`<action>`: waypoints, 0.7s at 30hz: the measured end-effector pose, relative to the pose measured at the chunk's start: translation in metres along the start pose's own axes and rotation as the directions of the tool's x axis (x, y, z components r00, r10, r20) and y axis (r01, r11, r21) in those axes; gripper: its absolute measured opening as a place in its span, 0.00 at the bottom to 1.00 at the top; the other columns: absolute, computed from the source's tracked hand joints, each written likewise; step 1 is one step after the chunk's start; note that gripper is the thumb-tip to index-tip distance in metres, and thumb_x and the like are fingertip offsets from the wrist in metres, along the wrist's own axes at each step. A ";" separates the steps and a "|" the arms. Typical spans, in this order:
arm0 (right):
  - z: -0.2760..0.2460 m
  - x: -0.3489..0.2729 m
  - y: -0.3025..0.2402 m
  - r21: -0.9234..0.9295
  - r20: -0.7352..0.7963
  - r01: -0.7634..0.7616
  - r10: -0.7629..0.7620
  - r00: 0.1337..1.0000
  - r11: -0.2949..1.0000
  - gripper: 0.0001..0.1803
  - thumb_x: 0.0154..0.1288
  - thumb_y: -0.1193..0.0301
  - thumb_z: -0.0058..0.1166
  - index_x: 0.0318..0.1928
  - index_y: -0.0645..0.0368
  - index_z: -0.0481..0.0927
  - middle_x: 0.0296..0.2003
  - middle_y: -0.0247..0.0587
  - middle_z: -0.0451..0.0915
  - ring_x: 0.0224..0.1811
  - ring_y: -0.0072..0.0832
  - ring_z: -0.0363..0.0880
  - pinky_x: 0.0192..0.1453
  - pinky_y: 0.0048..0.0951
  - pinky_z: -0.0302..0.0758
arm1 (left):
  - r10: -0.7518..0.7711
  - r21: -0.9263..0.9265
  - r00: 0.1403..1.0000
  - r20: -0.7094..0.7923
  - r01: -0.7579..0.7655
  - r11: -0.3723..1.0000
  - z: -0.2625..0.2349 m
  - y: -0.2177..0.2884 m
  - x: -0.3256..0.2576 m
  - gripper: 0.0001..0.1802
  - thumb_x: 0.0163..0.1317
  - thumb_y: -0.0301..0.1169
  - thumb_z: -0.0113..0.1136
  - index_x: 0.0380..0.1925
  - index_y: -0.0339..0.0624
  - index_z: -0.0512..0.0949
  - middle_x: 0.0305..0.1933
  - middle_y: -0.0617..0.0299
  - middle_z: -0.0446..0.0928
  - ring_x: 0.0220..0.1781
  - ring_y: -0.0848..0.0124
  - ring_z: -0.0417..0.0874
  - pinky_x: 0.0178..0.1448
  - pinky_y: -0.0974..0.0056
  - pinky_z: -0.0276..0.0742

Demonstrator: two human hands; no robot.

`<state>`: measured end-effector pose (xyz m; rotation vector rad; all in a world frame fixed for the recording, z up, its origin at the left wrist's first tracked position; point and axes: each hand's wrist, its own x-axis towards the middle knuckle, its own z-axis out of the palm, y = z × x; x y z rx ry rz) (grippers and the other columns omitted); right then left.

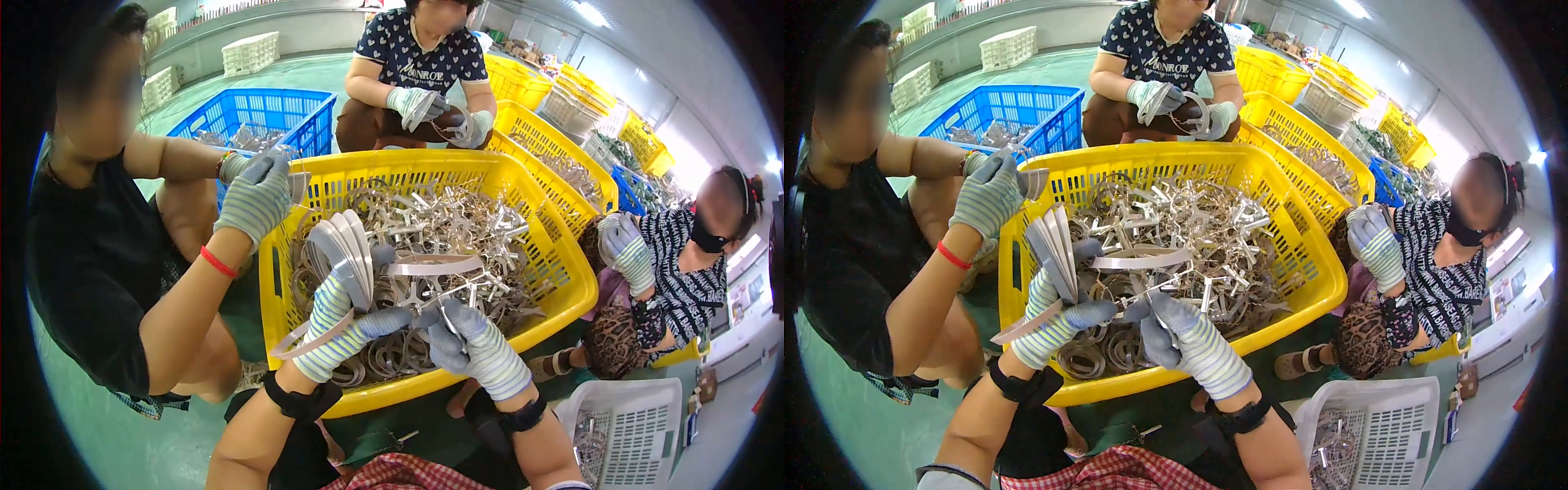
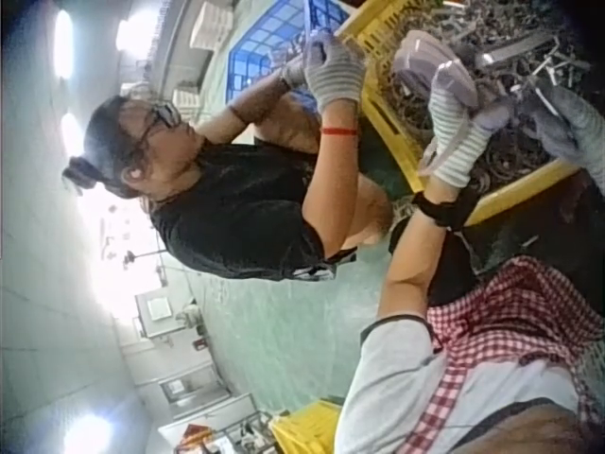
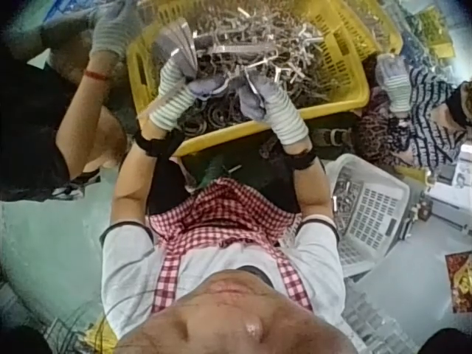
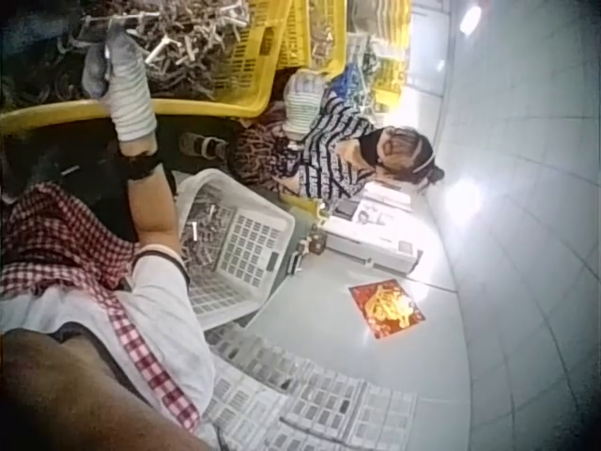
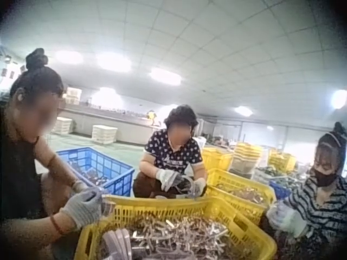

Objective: Sorting and cleaning plastic rings from a bin of scrap material.

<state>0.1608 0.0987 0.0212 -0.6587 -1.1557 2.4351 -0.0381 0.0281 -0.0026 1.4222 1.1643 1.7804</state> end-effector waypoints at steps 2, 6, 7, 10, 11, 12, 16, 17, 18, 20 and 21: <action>-0.002 0.002 0.000 -0.078 0.016 0.006 -0.004 1.000 0.997 0.27 0.66 0.46 0.49 0.40 0.61 0.80 0.13 0.25 0.62 0.11 0.15 0.58 0.15 0.19 0.54 | -0.021 0.057 0.999 -0.036 0.023 0.998 0.003 0.009 -0.001 0.37 0.41 0.30 0.78 0.54 0.41 0.72 0.51 0.62 0.75 0.52 0.69 0.75 0.55 0.64 0.73; -0.001 0.004 0.007 -0.229 -0.131 0.063 -0.095 0.987 0.971 0.21 0.67 0.52 0.52 0.40 0.60 0.79 0.16 0.25 0.67 0.14 0.14 0.61 0.18 0.18 0.57 | 0.019 0.250 0.998 -0.055 -0.004 0.968 0.010 0.017 -0.002 0.30 0.42 0.30 0.77 0.47 0.39 0.76 0.42 0.61 0.78 0.43 0.70 0.78 0.48 0.64 0.75; 0.001 0.005 0.008 -0.410 -0.196 0.139 -0.236 0.952 0.902 0.17 0.67 0.56 0.52 0.40 0.59 0.78 0.18 0.25 0.68 0.16 0.13 0.61 0.19 0.18 0.58 | 0.018 0.247 0.998 -0.053 -0.005 0.969 0.014 0.017 -0.003 0.30 0.42 0.30 0.77 0.47 0.39 0.76 0.42 0.61 0.78 0.43 0.70 0.78 0.48 0.64 0.75; 0.002 0.011 0.018 -0.612 -0.248 0.194 -0.419 0.873 0.767 0.12 0.67 0.63 0.53 0.41 0.59 0.77 0.21 0.26 0.72 0.20 0.12 0.63 0.22 0.17 0.60 | 0.031 0.227 0.994 -0.106 -0.007 0.974 0.017 0.010 -0.010 0.30 0.43 0.29 0.76 0.49 0.40 0.76 0.43 0.61 0.79 0.45 0.69 0.79 0.49 0.63 0.75; 0.002 0.013 0.019 -0.650 -0.270 0.200 -0.469 0.841 0.733 0.11 0.67 0.65 0.52 0.41 0.59 0.77 0.23 0.27 0.73 0.22 0.12 0.65 0.24 0.17 0.61 | 0.031 0.226 0.994 -0.106 -0.006 0.974 0.017 0.009 -0.009 0.30 0.43 0.29 0.76 0.49 0.40 0.76 0.43 0.61 0.79 0.45 0.69 0.79 0.49 0.63 0.75; 0.003 0.011 0.017 -0.651 -0.270 0.199 -0.469 0.841 0.733 0.11 0.67 0.65 0.52 0.41 0.59 0.77 0.23 0.27 0.73 0.22 0.12 0.65 0.24 0.17 0.61 | 0.081 0.163 0.991 -0.105 -0.064 0.985 0.017 0.009 -0.006 0.32 0.43 0.29 0.76 0.51 0.40 0.75 0.44 0.62 0.79 0.47 0.69 0.79 0.52 0.63 0.74; 0.002 0.010 0.019 -0.628 -0.314 0.144 -0.418 0.853 0.765 0.12 0.66 0.66 0.52 0.42 0.63 0.76 0.28 0.34 0.77 0.29 0.19 0.71 0.33 0.23 0.69 | 0.080 0.059 0.995 -0.067 -0.076 0.995 0.016 0.006 -0.006 0.33 0.45 0.27 0.75 0.54 0.40 0.73 0.51 0.60 0.78 0.52 0.70 0.78 0.55 0.64 0.74; 0.000 0.011 0.023 -0.688 -0.281 0.171 -0.476 0.834 0.706 0.12 0.66 0.66 0.52 0.42 0.64 0.76 0.30 0.37 0.78 0.31 0.22 0.73 0.36 0.25 0.71 | 0.027 0.013 0.997 -0.069 -0.026 1.000 0.018 0.006 -0.008 0.32 0.45 0.28 0.75 0.53 0.40 0.74 0.51 0.59 0.78 0.51 0.71 0.79 0.55 0.64 0.74; -0.001 0.011 0.026 -0.687 -0.282 0.170 -0.475 0.834 0.706 0.12 0.66 0.66 0.52 0.42 0.64 0.76 0.30 0.37 0.78 0.31 0.22 0.73 0.36 0.25 0.71 | 0.026 0.013 0.997 -0.068 -0.025 1.000 0.019 0.009 -0.008 0.32 0.45 0.28 0.75 0.53 0.40 0.74 0.51 0.59 0.78 0.51 0.71 0.79 0.55 0.64 0.74; -0.002 0.011 0.034 -0.731 -0.276 0.145 -0.482 0.832 0.667 0.13 0.66 0.67 0.51 0.43 0.66 0.75 0.31 0.43 0.79 0.31 0.28 0.74 0.39 0.29 0.72 | 0.030 0.156 0.997 -0.069 -0.019 0.988 0.021 0.019 -0.007 0.27 0.49 0.26 0.71 0.51 0.39 0.75 0.47 0.59 0.80 0.49 0.70 0.79 0.55 0.64 0.74; -0.004 0.014 0.040 -0.731 -0.278 0.143 -0.483 0.830 0.668 0.13 0.66 0.67 0.51 0.43 0.66 0.75 0.31 0.43 0.79 0.31 0.28 0.74 0.39 0.29 0.72 | 0.029 0.154 0.997 -0.066 -0.019 0.988 0.023 0.017 -0.008 0.27 0.49 0.26 0.71 0.51 0.39 0.75 0.47 0.59 0.80 0.49 0.70 0.79 0.55 0.64 0.74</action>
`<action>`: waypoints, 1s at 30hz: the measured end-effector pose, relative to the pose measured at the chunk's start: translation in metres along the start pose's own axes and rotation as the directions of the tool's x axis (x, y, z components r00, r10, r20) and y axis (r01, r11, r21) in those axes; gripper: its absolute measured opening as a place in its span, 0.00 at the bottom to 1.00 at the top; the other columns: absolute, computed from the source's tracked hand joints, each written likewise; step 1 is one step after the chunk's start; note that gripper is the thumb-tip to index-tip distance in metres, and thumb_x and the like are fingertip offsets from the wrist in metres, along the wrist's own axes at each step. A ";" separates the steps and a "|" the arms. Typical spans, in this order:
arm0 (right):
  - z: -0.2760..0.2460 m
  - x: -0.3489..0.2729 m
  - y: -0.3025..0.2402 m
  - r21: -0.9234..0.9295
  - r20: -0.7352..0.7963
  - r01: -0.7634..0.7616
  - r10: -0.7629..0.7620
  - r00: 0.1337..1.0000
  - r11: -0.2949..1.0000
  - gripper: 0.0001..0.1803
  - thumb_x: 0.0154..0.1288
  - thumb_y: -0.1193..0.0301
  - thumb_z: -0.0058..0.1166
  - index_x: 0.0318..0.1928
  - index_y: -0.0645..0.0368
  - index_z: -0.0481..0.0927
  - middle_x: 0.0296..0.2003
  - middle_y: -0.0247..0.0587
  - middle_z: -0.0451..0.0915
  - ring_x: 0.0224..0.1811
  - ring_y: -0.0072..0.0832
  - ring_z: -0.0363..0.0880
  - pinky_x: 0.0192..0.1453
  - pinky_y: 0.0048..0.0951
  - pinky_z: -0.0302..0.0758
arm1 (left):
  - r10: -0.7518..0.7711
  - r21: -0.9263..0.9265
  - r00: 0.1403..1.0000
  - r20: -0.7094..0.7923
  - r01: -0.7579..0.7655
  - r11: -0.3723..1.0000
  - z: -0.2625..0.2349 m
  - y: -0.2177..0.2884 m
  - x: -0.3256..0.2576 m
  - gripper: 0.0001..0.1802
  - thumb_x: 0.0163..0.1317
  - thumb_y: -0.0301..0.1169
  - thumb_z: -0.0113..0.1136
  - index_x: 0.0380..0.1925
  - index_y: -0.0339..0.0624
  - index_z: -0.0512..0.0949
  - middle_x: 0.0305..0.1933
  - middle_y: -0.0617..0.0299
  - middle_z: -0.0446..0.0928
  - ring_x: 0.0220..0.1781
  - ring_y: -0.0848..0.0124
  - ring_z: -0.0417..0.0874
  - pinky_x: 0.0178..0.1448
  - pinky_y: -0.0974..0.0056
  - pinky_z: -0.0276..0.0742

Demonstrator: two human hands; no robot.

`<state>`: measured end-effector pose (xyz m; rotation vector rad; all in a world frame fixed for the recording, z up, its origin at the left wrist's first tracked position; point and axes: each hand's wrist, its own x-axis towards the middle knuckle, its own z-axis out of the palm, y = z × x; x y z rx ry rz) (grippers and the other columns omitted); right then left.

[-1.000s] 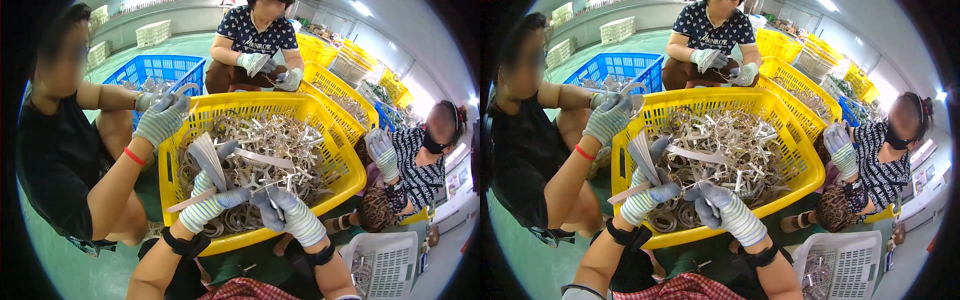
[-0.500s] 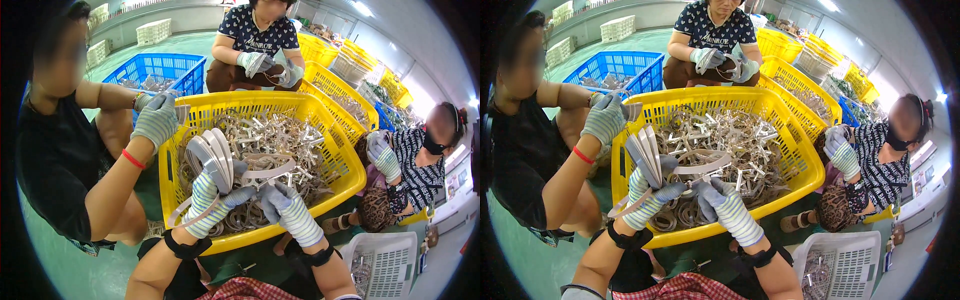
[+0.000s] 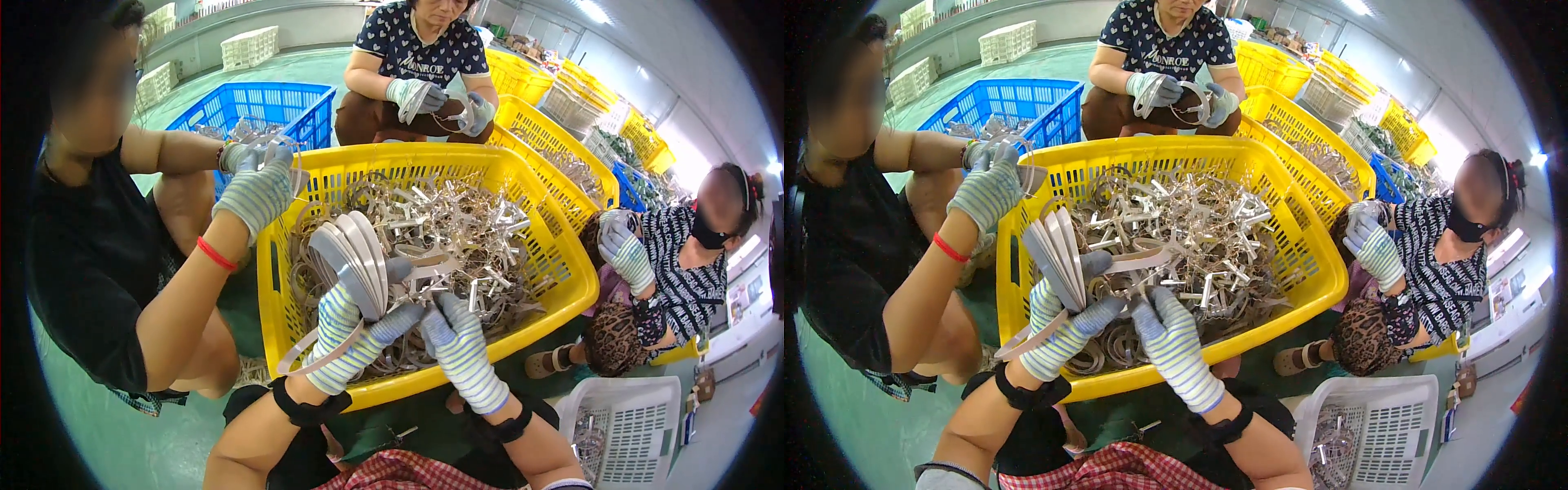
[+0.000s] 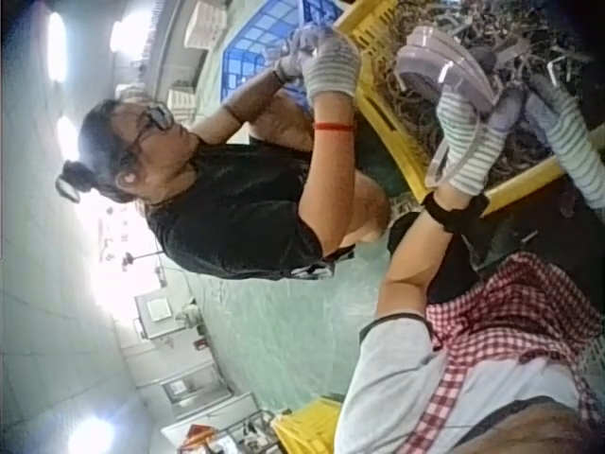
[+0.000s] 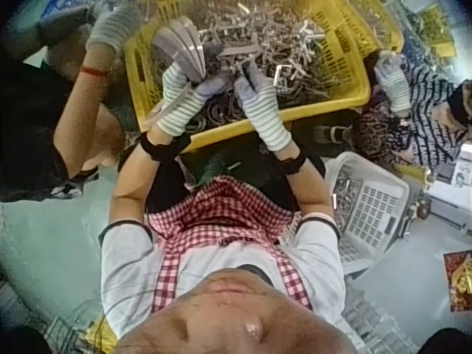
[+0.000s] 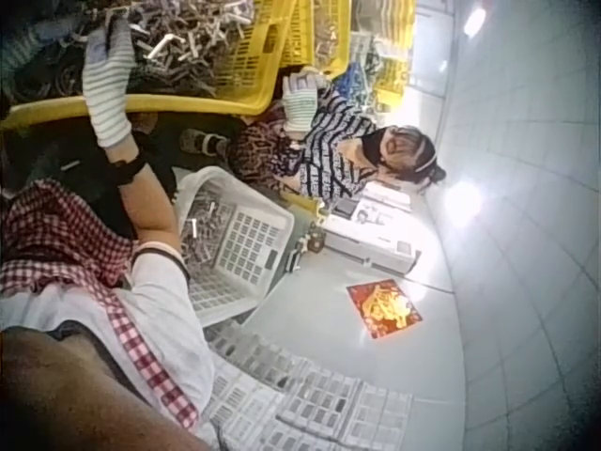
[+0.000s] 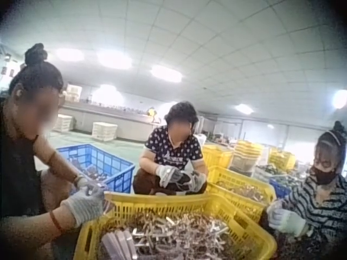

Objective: Sorting and cleaning plastic rings from a bin of scrap material.

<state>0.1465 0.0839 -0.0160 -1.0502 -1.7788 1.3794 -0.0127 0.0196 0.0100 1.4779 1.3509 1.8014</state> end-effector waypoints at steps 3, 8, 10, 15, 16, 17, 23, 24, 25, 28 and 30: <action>0.013 0.001 0.005 -0.047 -0.054 0.074 -0.077 0.996 0.996 0.15 0.67 0.66 0.50 0.46 0.68 0.74 0.33 0.45 0.79 0.34 0.30 0.76 0.42 0.30 0.73 | 0.002 0.029 0.999 -0.050 -0.001 1.000 0.008 -0.001 -0.006 0.19 0.53 0.22 0.66 0.47 0.40 0.78 0.43 0.60 0.82 0.44 0.72 0.82 0.50 0.67 0.76; 0.009 0.002 -0.025 0.236 -0.025 -0.025 0.031 0.999 0.972 0.16 0.68 0.61 0.51 0.44 0.62 0.76 0.24 0.33 0.74 0.23 0.21 0.71 0.27 0.22 0.67 | 0.083 0.022 0.996 -0.012 -0.083 0.996 -0.004 0.000 0.000 0.26 0.52 0.24 0.68 0.53 0.41 0.75 0.52 0.56 0.78 0.54 0.69 0.78 0.58 0.65 0.72; 0.002 0.005 -0.029 0.294 0.005 -0.128 0.133 0.991 0.947 0.16 0.68 0.59 0.51 0.43 0.60 0.76 0.20 0.28 0.72 0.18 0.17 0.68 0.22 0.19 0.62 | 0.011 -0.002 0.996 -0.094 -0.011 1.000 -0.010 -0.005 0.005 0.36 0.50 0.31 0.72 0.60 0.41 0.69 0.61 0.59 0.71 0.54 0.72 0.75 0.56 0.67 0.71; -0.004 0.002 -0.038 0.498 0.197 -0.245 0.166 0.966 0.832 0.20 0.65 0.50 0.54 0.35 0.55 0.75 0.16 0.25 0.66 0.13 0.14 0.61 0.16 0.18 0.55 | -0.051 -0.161 0.997 0.054 0.059 0.985 -0.017 -0.013 0.013 0.41 0.45 0.34 0.76 0.60 0.39 0.68 0.59 0.60 0.72 0.58 0.70 0.72 0.60 0.65 0.67; -0.005 0.001 -0.038 0.502 0.237 -0.280 0.181 0.954 0.818 0.19 0.64 0.50 0.54 0.34 0.54 0.75 0.16 0.25 0.67 0.13 0.14 0.61 0.16 0.18 0.55 | -0.051 -0.161 0.997 0.052 0.059 0.985 -0.019 -0.011 0.013 0.41 0.45 0.34 0.76 0.60 0.39 0.68 0.59 0.60 0.72 0.58 0.70 0.72 0.60 0.65 0.67; -0.005 0.001 -0.036 0.503 0.237 -0.281 0.182 0.954 0.818 0.19 0.64 0.50 0.54 0.34 0.54 0.75 0.16 0.25 0.67 0.13 0.14 0.61 0.16 0.18 0.55 | -0.061 -0.126 0.993 0.102 0.074 0.989 -0.022 -0.008 0.013 0.40 0.45 0.34 0.76 0.60 0.40 0.68 0.59 0.60 0.72 0.58 0.70 0.72 0.60 0.64 0.67; -0.008 0.003 -0.030 0.626 0.332 -0.335 0.148 0.931 0.704 0.20 0.64 0.49 0.54 0.32 0.54 0.75 0.16 0.25 0.65 0.13 0.15 0.60 0.16 0.18 0.56 | 0.020 0.089 0.985 0.169 -0.036 0.995 -0.029 0.007 0.022 0.36 0.46 0.33 0.75 0.56 0.41 0.72 0.53 0.59 0.77 0.54 0.71 0.76 0.57 0.63 0.71; -0.007 0.003 -0.030 0.616 0.325 -0.325 0.144 0.935 0.718 0.21 0.64 0.49 0.54 0.34 0.55 0.76 0.16 0.25 0.65 0.13 0.15 0.60 0.16 0.18 0.56 | 0.023 0.117 0.986 0.165 -0.042 0.992 -0.029 0.008 0.022 0.33 0.46 0.32 0.75 0.54 0.41 0.74 0.50 0.59 0.79 0.52 0.71 0.78 0.55 0.64 0.72; -0.008 0.003 -0.029 0.606 0.316 -0.313 0.140 0.938 0.731 0.22 0.64 0.48 0.53 0.36 0.56 0.77 0.16 0.25 0.64 0.13 0.15 0.60 0.16 0.18 0.56 | 0.023 0.115 0.986 0.167 -0.043 0.992 -0.027 0.005 0.020 0.33 0.46 0.32 0.75 0.54 0.41 0.74 0.50 0.59 0.79 0.52 0.71 0.78 0.55 0.64 0.72; -0.006 0.002 -0.031 0.592 0.316 -0.301 0.128 0.940 0.748 0.24 0.64 0.47 0.53 0.41 0.58 0.78 0.16 0.25 0.64 0.13 0.14 0.59 0.16 0.17 0.55 | -0.049 0.082 0.994 0.097 0.041 0.996 -0.025 0.004 0.012 0.28 0.45 0.31 0.74 0.49 0.41 0.78 0.43 0.60 0.82 0.45 0.70 0.81 0.50 0.65 0.75; -0.007 0.002 -0.029 0.589 0.321 -0.306 0.132 0.938 0.748 0.25 0.64 0.47 0.53 0.42 0.58 0.78 0.17 0.25 0.64 0.13 0.14 0.60 0.16 0.18 0.55 | -0.007 0.040 1.000 0.021 0.006 0.999 -0.020 0.007 0.012 0.24 0.47 0.29 0.73 0.47 0.40 0.79 0.41 0.61 0.83 0.42 0.71 0.82 0.47 0.66 0.77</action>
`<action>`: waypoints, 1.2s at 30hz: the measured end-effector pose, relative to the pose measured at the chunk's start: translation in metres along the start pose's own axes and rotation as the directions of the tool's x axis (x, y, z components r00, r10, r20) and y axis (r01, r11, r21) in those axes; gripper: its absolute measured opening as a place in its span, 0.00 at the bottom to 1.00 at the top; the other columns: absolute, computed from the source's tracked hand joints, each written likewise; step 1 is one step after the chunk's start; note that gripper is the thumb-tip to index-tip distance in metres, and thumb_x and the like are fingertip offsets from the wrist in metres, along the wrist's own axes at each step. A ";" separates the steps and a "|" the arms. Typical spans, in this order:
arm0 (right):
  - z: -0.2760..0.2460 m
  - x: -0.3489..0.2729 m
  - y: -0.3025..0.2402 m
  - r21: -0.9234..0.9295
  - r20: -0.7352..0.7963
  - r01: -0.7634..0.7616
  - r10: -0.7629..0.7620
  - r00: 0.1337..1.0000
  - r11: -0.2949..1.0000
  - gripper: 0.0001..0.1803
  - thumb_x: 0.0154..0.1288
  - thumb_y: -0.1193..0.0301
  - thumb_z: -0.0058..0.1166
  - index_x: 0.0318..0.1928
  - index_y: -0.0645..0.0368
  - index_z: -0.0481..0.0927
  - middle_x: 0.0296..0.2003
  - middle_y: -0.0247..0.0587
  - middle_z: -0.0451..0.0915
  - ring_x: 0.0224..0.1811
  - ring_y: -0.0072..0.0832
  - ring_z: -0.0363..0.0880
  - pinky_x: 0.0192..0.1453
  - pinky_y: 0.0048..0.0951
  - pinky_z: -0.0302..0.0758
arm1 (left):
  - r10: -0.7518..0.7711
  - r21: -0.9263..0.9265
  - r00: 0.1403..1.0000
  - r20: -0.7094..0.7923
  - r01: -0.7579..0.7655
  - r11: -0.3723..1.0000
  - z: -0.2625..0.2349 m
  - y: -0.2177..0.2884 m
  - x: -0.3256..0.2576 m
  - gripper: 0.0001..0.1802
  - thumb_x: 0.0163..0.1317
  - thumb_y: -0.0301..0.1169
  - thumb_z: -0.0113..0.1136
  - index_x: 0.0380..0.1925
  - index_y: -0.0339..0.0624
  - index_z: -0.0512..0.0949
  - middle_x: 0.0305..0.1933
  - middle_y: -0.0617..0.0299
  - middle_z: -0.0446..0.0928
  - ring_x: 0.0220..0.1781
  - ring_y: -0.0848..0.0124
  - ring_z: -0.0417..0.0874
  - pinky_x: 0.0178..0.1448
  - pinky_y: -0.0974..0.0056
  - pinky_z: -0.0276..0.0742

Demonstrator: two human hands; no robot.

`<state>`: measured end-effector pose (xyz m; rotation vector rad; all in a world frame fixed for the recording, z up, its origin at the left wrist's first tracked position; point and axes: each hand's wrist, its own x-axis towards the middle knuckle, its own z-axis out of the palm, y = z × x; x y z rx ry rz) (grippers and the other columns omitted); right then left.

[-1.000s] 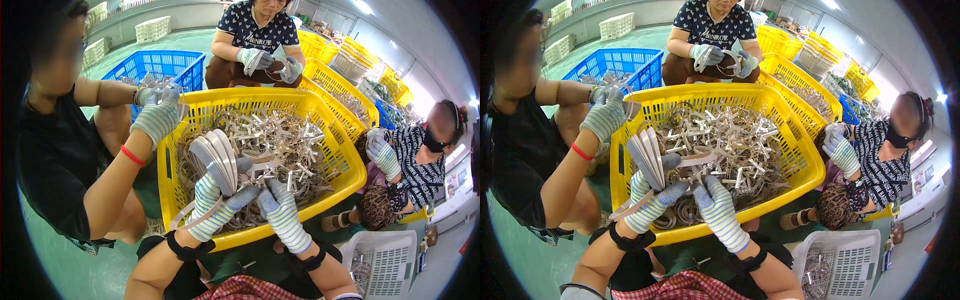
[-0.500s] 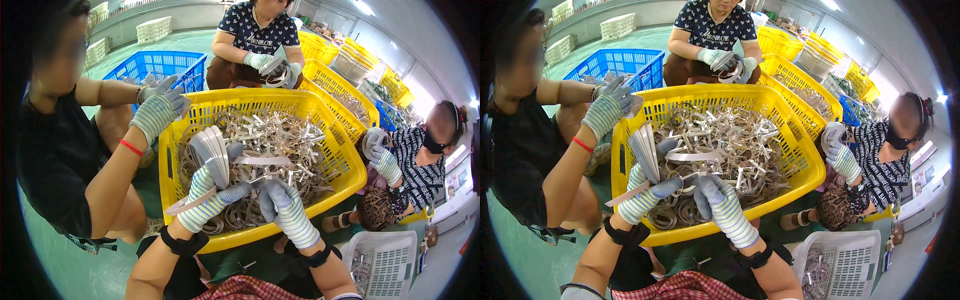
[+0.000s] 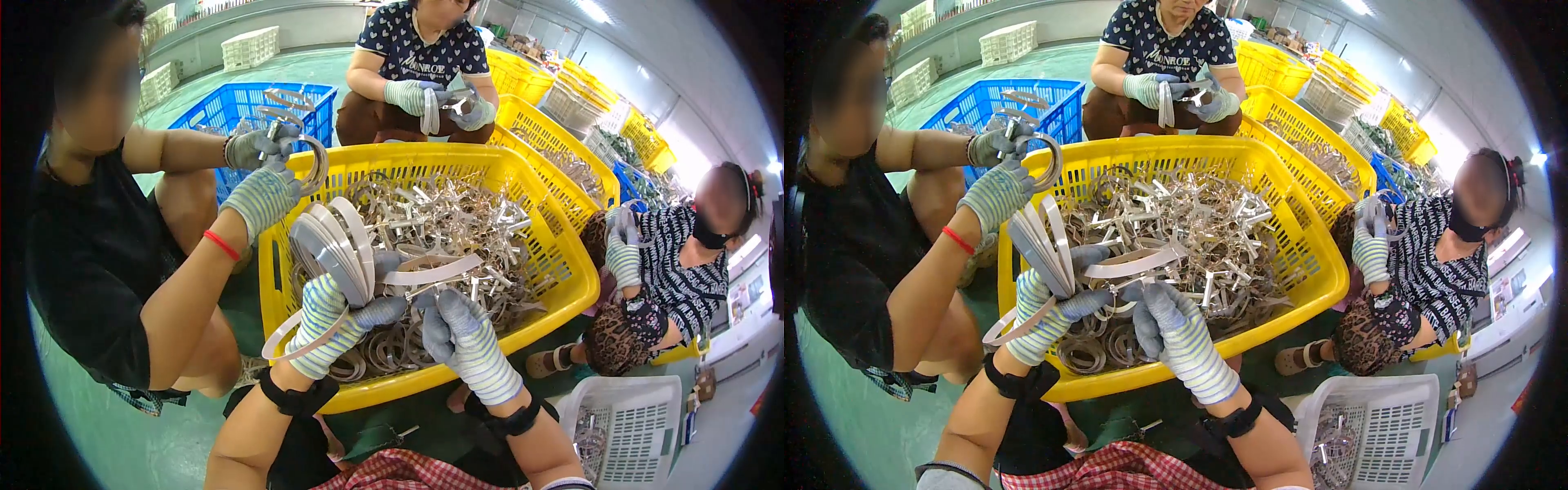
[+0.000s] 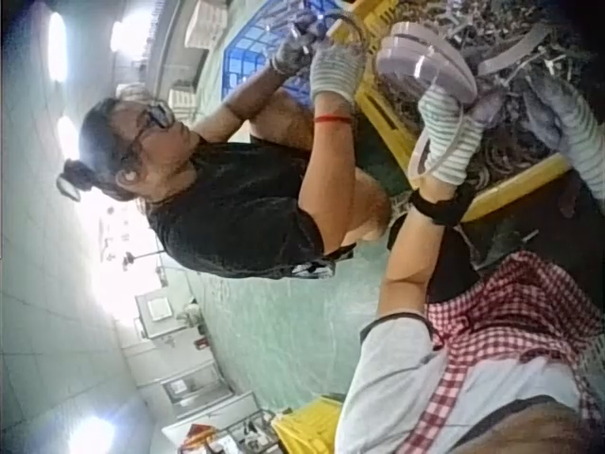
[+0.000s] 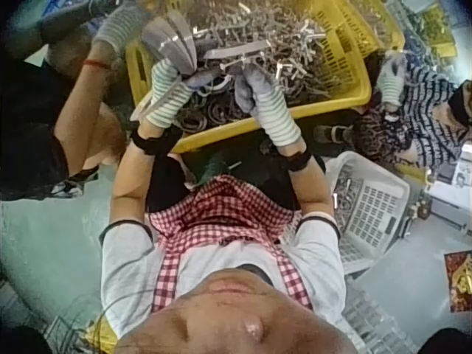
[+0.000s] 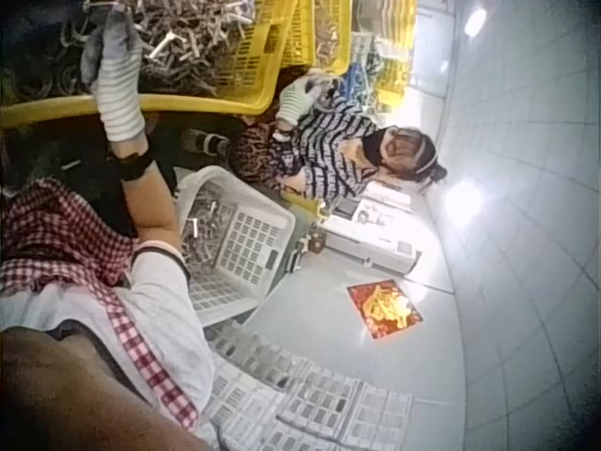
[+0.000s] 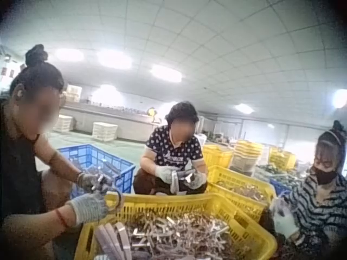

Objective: Sorting and cleaning plastic rings from a bin of scrap material.

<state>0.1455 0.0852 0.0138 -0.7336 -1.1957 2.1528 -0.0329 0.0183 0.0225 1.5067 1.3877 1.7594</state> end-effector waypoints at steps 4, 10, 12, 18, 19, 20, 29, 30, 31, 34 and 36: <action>0.004 -0.001 0.003 0.087 -0.028 -0.038 0.040 0.999 0.996 0.23 0.64 0.48 0.54 0.41 0.58 0.78 0.17 0.25 0.65 0.13 0.14 0.59 0.16 0.18 0.55 | -0.191 -0.107 0.981 -0.038 0.186 0.977 0.003 -0.013 -0.009 0.23 0.49 0.28 0.72 0.47 0.40 0.79 0.41 0.61 0.83 0.42 0.73 0.82 0.47 0.67 0.77; -0.012 0.006 0.008 0.014 -0.156 0.211 -0.206 0.966 0.977 0.14 0.63 0.59 0.58 0.38 0.55 0.75 0.19 0.29 0.70 0.17 0.18 0.67 0.21 0.20 0.64 | -0.170 -0.140 0.982 -0.085 0.157 0.978 0.005 0.001 -0.002 0.14 0.56 0.31 0.64 0.43 0.38 0.81 0.34 0.63 0.82 0.35 0.75 0.79 0.41 0.69 0.76; -0.040 0.013 0.022 0.152 -0.069 0.219 -0.211 0.975 0.964 0.13 0.63 0.65 0.58 0.45 0.57 0.76 0.27 0.35 0.77 0.24 0.25 0.74 0.27 0.24 0.71 | -0.201 -0.142 0.957 0.209 0.233 0.962 -0.003 -0.006 -0.004 0.11 0.57 0.31 0.61 0.38 0.38 0.82 0.31 0.64 0.81 0.31 0.77 0.77 0.36 0.69 0.74; -0.009 0.001 0.007 -0.692 0.213 0.510 -0.531 0.820 0.510 0.22 0.68 0.66 0.51 0.60 0.60 0.70 0.48 0.39 0.78 0.41 0.25 0.78 0.42 0.29 0.76 | 0.041 -0.051 0.881 0.472 -0.020 0.999 0.003 -0.008 -0.011 0.05 0.56 0.27 0.63 0.28 0.37 0.78 0.18 0.59 0.74 0.20 0.69 0.72 0.27 0.63 0.68; -0.024 0.005 0.019 -0.694 0.210 0.509 -0.533 0.819 0.509 0.22 0.68 0.66 0.51 0.60 0.60 0.70 0.48 0.39 0.78 0.41 0.25 0.78 0.42 0.29 0.76 | 0.026 0.000 0.872 0.488 -0.030 1.000 0.003 -0.006 -0.009 0.07 0.57 0.28 0.63 0.33 0.37 0.79 0.23 0.56 0.77 0.25 0.68 0.77 0.32 0.64 0.71; -0.051 0.011 0.038 -0.550 0.060 0.403 -0.447 0.893 0.732 0.23 0.66 0.62 0.54 0.57 0.59 0.72 0.48 0.38 0.78 0.42 0.23 0.78 0.44 0.27 0.75 | 0.015 0.050 0.863 0.506 -0.047 0.998 0.004 -0.001 -0.008 0.10 0.58 0.29 0.63 0.38 0.37 0.80 0.28 0.54 0.80 0.30 0.67 0.82 0.36 0.65 0.74; -0.034 0.009 -0.011 0.322 -0.170 0.080 -0.025 0.985 0.943 0.13 0.59 0.58 0.62 0.34 0.53 0.80 0.33 0.33 0.79 0.37 0.23 0.78 0.46 0.27 0.76 | -0.369 -0.489 0.852 0.370 0.517 0.703 -0.002 -0.020 -0.003 0.17 0.54 0.18 0.62 0.45 0.43 0.79 0.49 0.60 0.78 0.52 0.70 0.77 0.55 0.66 0.75; -0.033 0.007 -0.015 0.316 -0.169 0.082 -0.029 0.985 0.945 0.13 0.59 0.58 0.62 0.34 0.53 0.80 0.33 0.33 0.79 0.37 0.23 0.78 0.46 0.27 0.76 | -0.363 -0.493 0.856 0.368 0.511 0.704 -0.006 -0.022 -0.003 0.17 0.54 0.18 0.62 0.45 0.43 0.79 0.49 0.60 0.78 0.52 0.70 0.77 0.55 0.66 0.75; -0.029 0.004 -0.020 0.332 -0.130 0.058 -0.015 0.991 0.942 0.12 0.59 0.58 0.62 0.34 0.53 0.80 0.33 0.33 0.79 0.36 0.23 0.77 0.45 0.28 0.76 | -0.169 -0.074 0.895 0.413 0.218 0.973 -0.010 -0.023 -0.001 0.16 0.54 0.19 0.63 0.44 0.42 0.79 0.48 0.61 0.78 0.51 0.70 0.77 0.54 0.66 0.76; -0.029 0.007 -0.021 0.369 -0.080 0.028 0.002 0.997 0.929 0.13 0.60 0.58 0.61 0.35 0.53 0.80 0.32 0.32 0.79 0.32 0.23 0.76 0.42 0.31 0.77 | -0.183 0.186 0.876 0.447 0.109 0.976 -0.013 -0.033 -0.005 0.10 0.53 0.22 0.65 0.37 0.40 0.79 0.45 0.60 0.79 0.46 0.68 0.80 0.48 0.63 0.77; -0.030 0.007 -0.019 0.265 -0.191 0.128 -0.079 0.979 0.956 0.11 0.62 0.61 0.60 0.37 0.53 0.79 0.33 0.31 0.79 0.31 0.22 0.75 0.41 0.28 0.76 | -0.030 0.210 0.913 0.407 -0.061 0.976 -0.012 -0.016 0.000 0.09 0.53 0.24 0.65 0.35 0.39 0.79 0.40 0.60 0.80 0.40 0.69 0.81 0.42 0.63 0.77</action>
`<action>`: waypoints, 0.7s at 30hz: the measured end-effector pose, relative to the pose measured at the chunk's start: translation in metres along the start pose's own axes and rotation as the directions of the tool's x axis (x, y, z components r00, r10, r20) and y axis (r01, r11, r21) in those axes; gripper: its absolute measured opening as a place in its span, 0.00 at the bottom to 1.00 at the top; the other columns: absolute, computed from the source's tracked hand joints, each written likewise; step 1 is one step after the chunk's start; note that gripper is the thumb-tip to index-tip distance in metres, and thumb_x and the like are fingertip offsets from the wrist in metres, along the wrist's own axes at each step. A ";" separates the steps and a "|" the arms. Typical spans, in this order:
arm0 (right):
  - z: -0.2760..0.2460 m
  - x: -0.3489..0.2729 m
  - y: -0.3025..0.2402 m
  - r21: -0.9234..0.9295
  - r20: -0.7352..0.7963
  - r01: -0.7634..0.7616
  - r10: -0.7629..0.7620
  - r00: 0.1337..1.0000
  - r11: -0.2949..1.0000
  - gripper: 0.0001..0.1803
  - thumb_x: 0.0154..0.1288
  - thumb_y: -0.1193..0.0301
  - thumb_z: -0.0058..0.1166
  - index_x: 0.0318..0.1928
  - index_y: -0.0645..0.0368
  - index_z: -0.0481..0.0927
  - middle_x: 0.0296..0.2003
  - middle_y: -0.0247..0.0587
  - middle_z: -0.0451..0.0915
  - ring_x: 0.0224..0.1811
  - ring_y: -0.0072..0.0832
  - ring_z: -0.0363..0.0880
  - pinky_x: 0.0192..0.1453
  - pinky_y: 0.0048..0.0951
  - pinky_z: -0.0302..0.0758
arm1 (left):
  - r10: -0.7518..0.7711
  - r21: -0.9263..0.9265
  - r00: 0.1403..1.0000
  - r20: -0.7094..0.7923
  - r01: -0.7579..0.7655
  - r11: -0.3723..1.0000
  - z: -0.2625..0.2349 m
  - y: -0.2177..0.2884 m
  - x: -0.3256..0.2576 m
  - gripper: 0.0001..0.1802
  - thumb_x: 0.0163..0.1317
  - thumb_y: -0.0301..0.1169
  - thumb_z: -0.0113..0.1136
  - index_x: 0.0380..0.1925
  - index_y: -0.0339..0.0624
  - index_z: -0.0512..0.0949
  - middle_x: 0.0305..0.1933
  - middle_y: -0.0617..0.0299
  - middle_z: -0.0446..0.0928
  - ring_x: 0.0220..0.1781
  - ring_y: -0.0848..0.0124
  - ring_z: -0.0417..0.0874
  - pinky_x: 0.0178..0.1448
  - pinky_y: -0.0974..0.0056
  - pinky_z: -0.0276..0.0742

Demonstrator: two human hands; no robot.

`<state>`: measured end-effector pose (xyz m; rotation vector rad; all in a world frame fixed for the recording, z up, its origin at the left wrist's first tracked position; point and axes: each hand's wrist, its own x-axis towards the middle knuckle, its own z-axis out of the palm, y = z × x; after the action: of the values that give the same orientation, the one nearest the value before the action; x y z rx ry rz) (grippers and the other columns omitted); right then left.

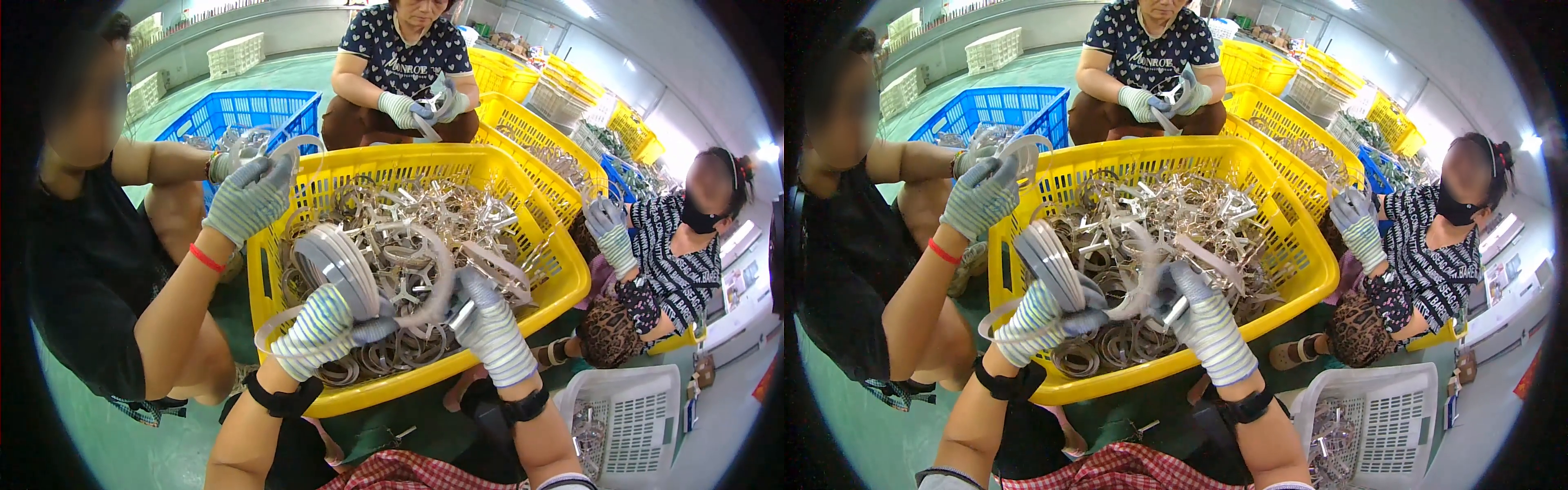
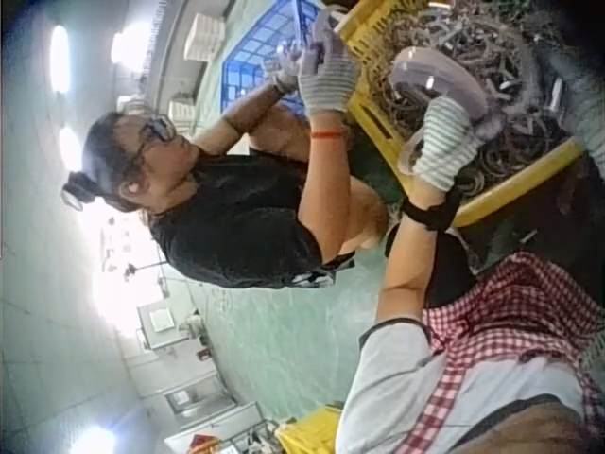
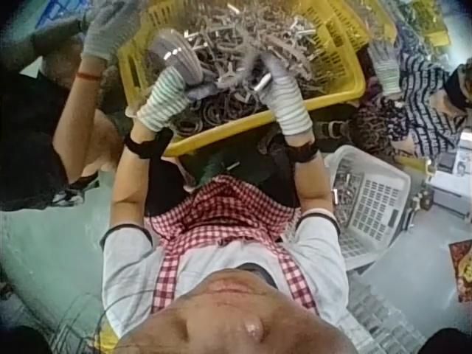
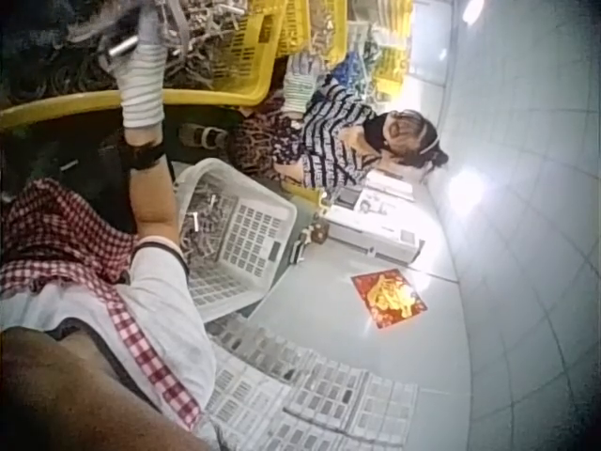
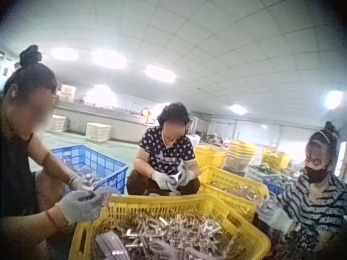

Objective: Sorting and cleaning plastic rings from a bin of scrap material.

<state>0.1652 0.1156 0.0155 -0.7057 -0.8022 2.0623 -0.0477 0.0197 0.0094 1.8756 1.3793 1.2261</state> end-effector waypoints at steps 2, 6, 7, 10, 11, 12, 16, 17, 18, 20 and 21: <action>-0.027 0.033 -0.015 -0.540 -0.110 -0.198 0.165 0.980 0.818 0.12 0.60 0.61 0.61 0.39 0.54 0.79 0.34 0.34 0.80 0.35 0.24 0.77 0.44 0.29 0.76 | -0.146 -0.197 0.976 -0.162 0.113 0.974 -0.007 0.011 0.003 0.07 0.55 0.28 0.64 0.34 0.40 0.79 0.30 0.66 0.79 0.32 0.74 0.79 0.38 0.68 0.75; -0.017 0.026 -0.021 -0.926 -0.049 -0.090 0.120 0.992 0.366 0.15 0.60 0.63 0.61 0.44 0.57 0.78 0.38 0.36 0.80 0.40 0.24 0.78 0.47 0.27 0.75 | -0.456 -0.701 0.858 -0.238 0.174 0.692 -0.018 0.013 0.004 0.15 0.65 0.42 0.56 0.40 0.41 0.76 0.24 0.68 0.73 0.18 0.82 0.64 0.23 0.76 0.59; -0.007 0.013 -0.020 -0.928 0.074 0.045 0.065 0.995 0.370 0.16 0.61 0.63 0.60 0.46 0.58 0.77 0.39 0.36 0.80 0.40 0.24 0.78 0.47 0.26 0.75 | -0.458 -0.697 0.851 -0.258 0.165 0.698 -0.020 0.009 0.003 0.15 0.65 0.42 0.56 0.41 0.41 0.76 0.24 0.68 0.73 0.18 0.83 0.64 0.22 0.76 0.59; 0.007 -0.014 -0.020 -0.838 0.419 0.432 -0.115 0.901 0.332 0.18 0.64 0.65 0.57 0.51 0.61 0.76 0.42 0.35 0.81 0.41 0.22 0.78 0.47 0.23 0.74 | -0.452 -0.677 0.845 -0.287 0.155 0.719 -0.022 0.005 0.002 0.15 0.66 0.42 0.55 0.41 0.41 0.77 0.24 0.68 0.74 0.18 0.83 0.64 0.22 0.76 0.59; 0.004 -0.015 -0.020 -0.844 0.365 0.360 -0.068 0.929 0.397 0.22 0.62 0.65 0.59 0.53 0.64 0.75 0.44 0.39 0.81 0.43 0.24 0.79 0.49 0.27 0.75 | -0.448 -0.662 0.843 -0.297 0.156 0.733 -0.023 0.005 0.003 0.15 0.66 0.41 0.55 0.42 0.42 0.77 0.24 0.68 0.74 0.18 0.83 0.64 0.22 0.76 0.59; 0.002 -0.014 -0.021 -0.844 0.365 0.361 -0.068 0.929 0.398 0.22 0.62 0.65 0.59 0.53 0.64 0.75 0.44 0.39 0.81 0.43 0.24 0.79 0.49 0.27 0.75 | -0.448 -0.661 0.843 -0.297 0.157 0.734 -0.023 0.005 0.003 0.15 0.66 0.41 0.55 0.42 0.42 0.77 0.24 0.68 0.74 0.18 0.83 0.64 0.22 0.76 0.59; -0.002 -0.012 -0.025 -0.884 0.426 0.426 -0.042 0.904 0.194 0.21 0.59 0.62 0.60 0.48 0.62 0.79 0.41 0.46 0.83 0.43 0.35 0.82 0.48 0.31 0.75 | -0.420 -0.604 0.852 -0.312 0.163 0.780 -0.025 0.013 0.001 0.16 0.64 0.42 0.57 0.42 0.42 0.77 0.25 0.68 0.75 0.21 0.83 0.68 0.25 0.76 0.62; -0.003 -0.010 -0.025 -0.897 0.437 0.438 -0.039 0.899 0.062 0.21 0.58 0.60 0.60 0.47 0.61 0.80 0.40 0.48 0.83 0.43 0.39 0.82 0.48 0.33 0.75 | -0.417 -0.558 0.848 -0.327 0.183 0.810 -0.025 0.014 0.001 0.16 0.64 0.42 0.57 0.42 0.42 0.77 0.26 0.67 0.76 0.22 0.83 0.69 0.26 0.77 0.64; -0.005 -0.009 -0.024 -0.897 0.437 0.438 -0.037 0.899 0.063 0.21 0.58 0.60 0.60 0.47 0.61 0.80 0.40 0.48 0.83 0.43 0.39 0.82 0.48 0.33 0.75 | -0.418 -0.558 0.848 -0.327 0.184 0.809 -0.025 0.015 0.001 0.16 0.64 0.42 0.57 0.42 0.42 0.77 0.26 0.67 0.76 0.22 0.83 0.69 0.26 0.77 0.64; -0.008 -0.007 -0.023 -0.914 0.405 0.403 -0.042 0.914 -0.041 0.22 0.58 0.58 0.58 0.48 0.58 0.80 0.39 0.49 0.82 0.43 0.44 0.80 0.47 0.34 0.75 | -0.358 -0.523 0.892 -0.276 0.173 0.835 -0.024 0.017 0.000 0.16 0.63 0.40 0.58 0.43 0.40 0.77 0.28 0.66 0.77 0.25 0.82 0.72 0.28 0.76 0.67; -0.008 -0.007 -0.023 -0.915 0.403 0.402 -0.042 0.914 -0.041 0.22 0.58 0.58 0.58 0.48 0.58 0.80 0.39 0.49 0.82 0.43 0.44 0.80 0.47 0.34 0.75 | -0.371 -0.529 0.887 -0.275 0.183 0.829 -0.024 0.017 0.000 0.15 0.63 0.37 0.57 0.44 0.39 0.76 0.29 0.65 0.77 0.26 0.81 0.73 0.29 0.75 0.68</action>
<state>0.1861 0.1234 0.0288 -0.8922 -2.5169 0.8601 -0.0604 0.0109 0.0341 1.0821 1.3016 1.6375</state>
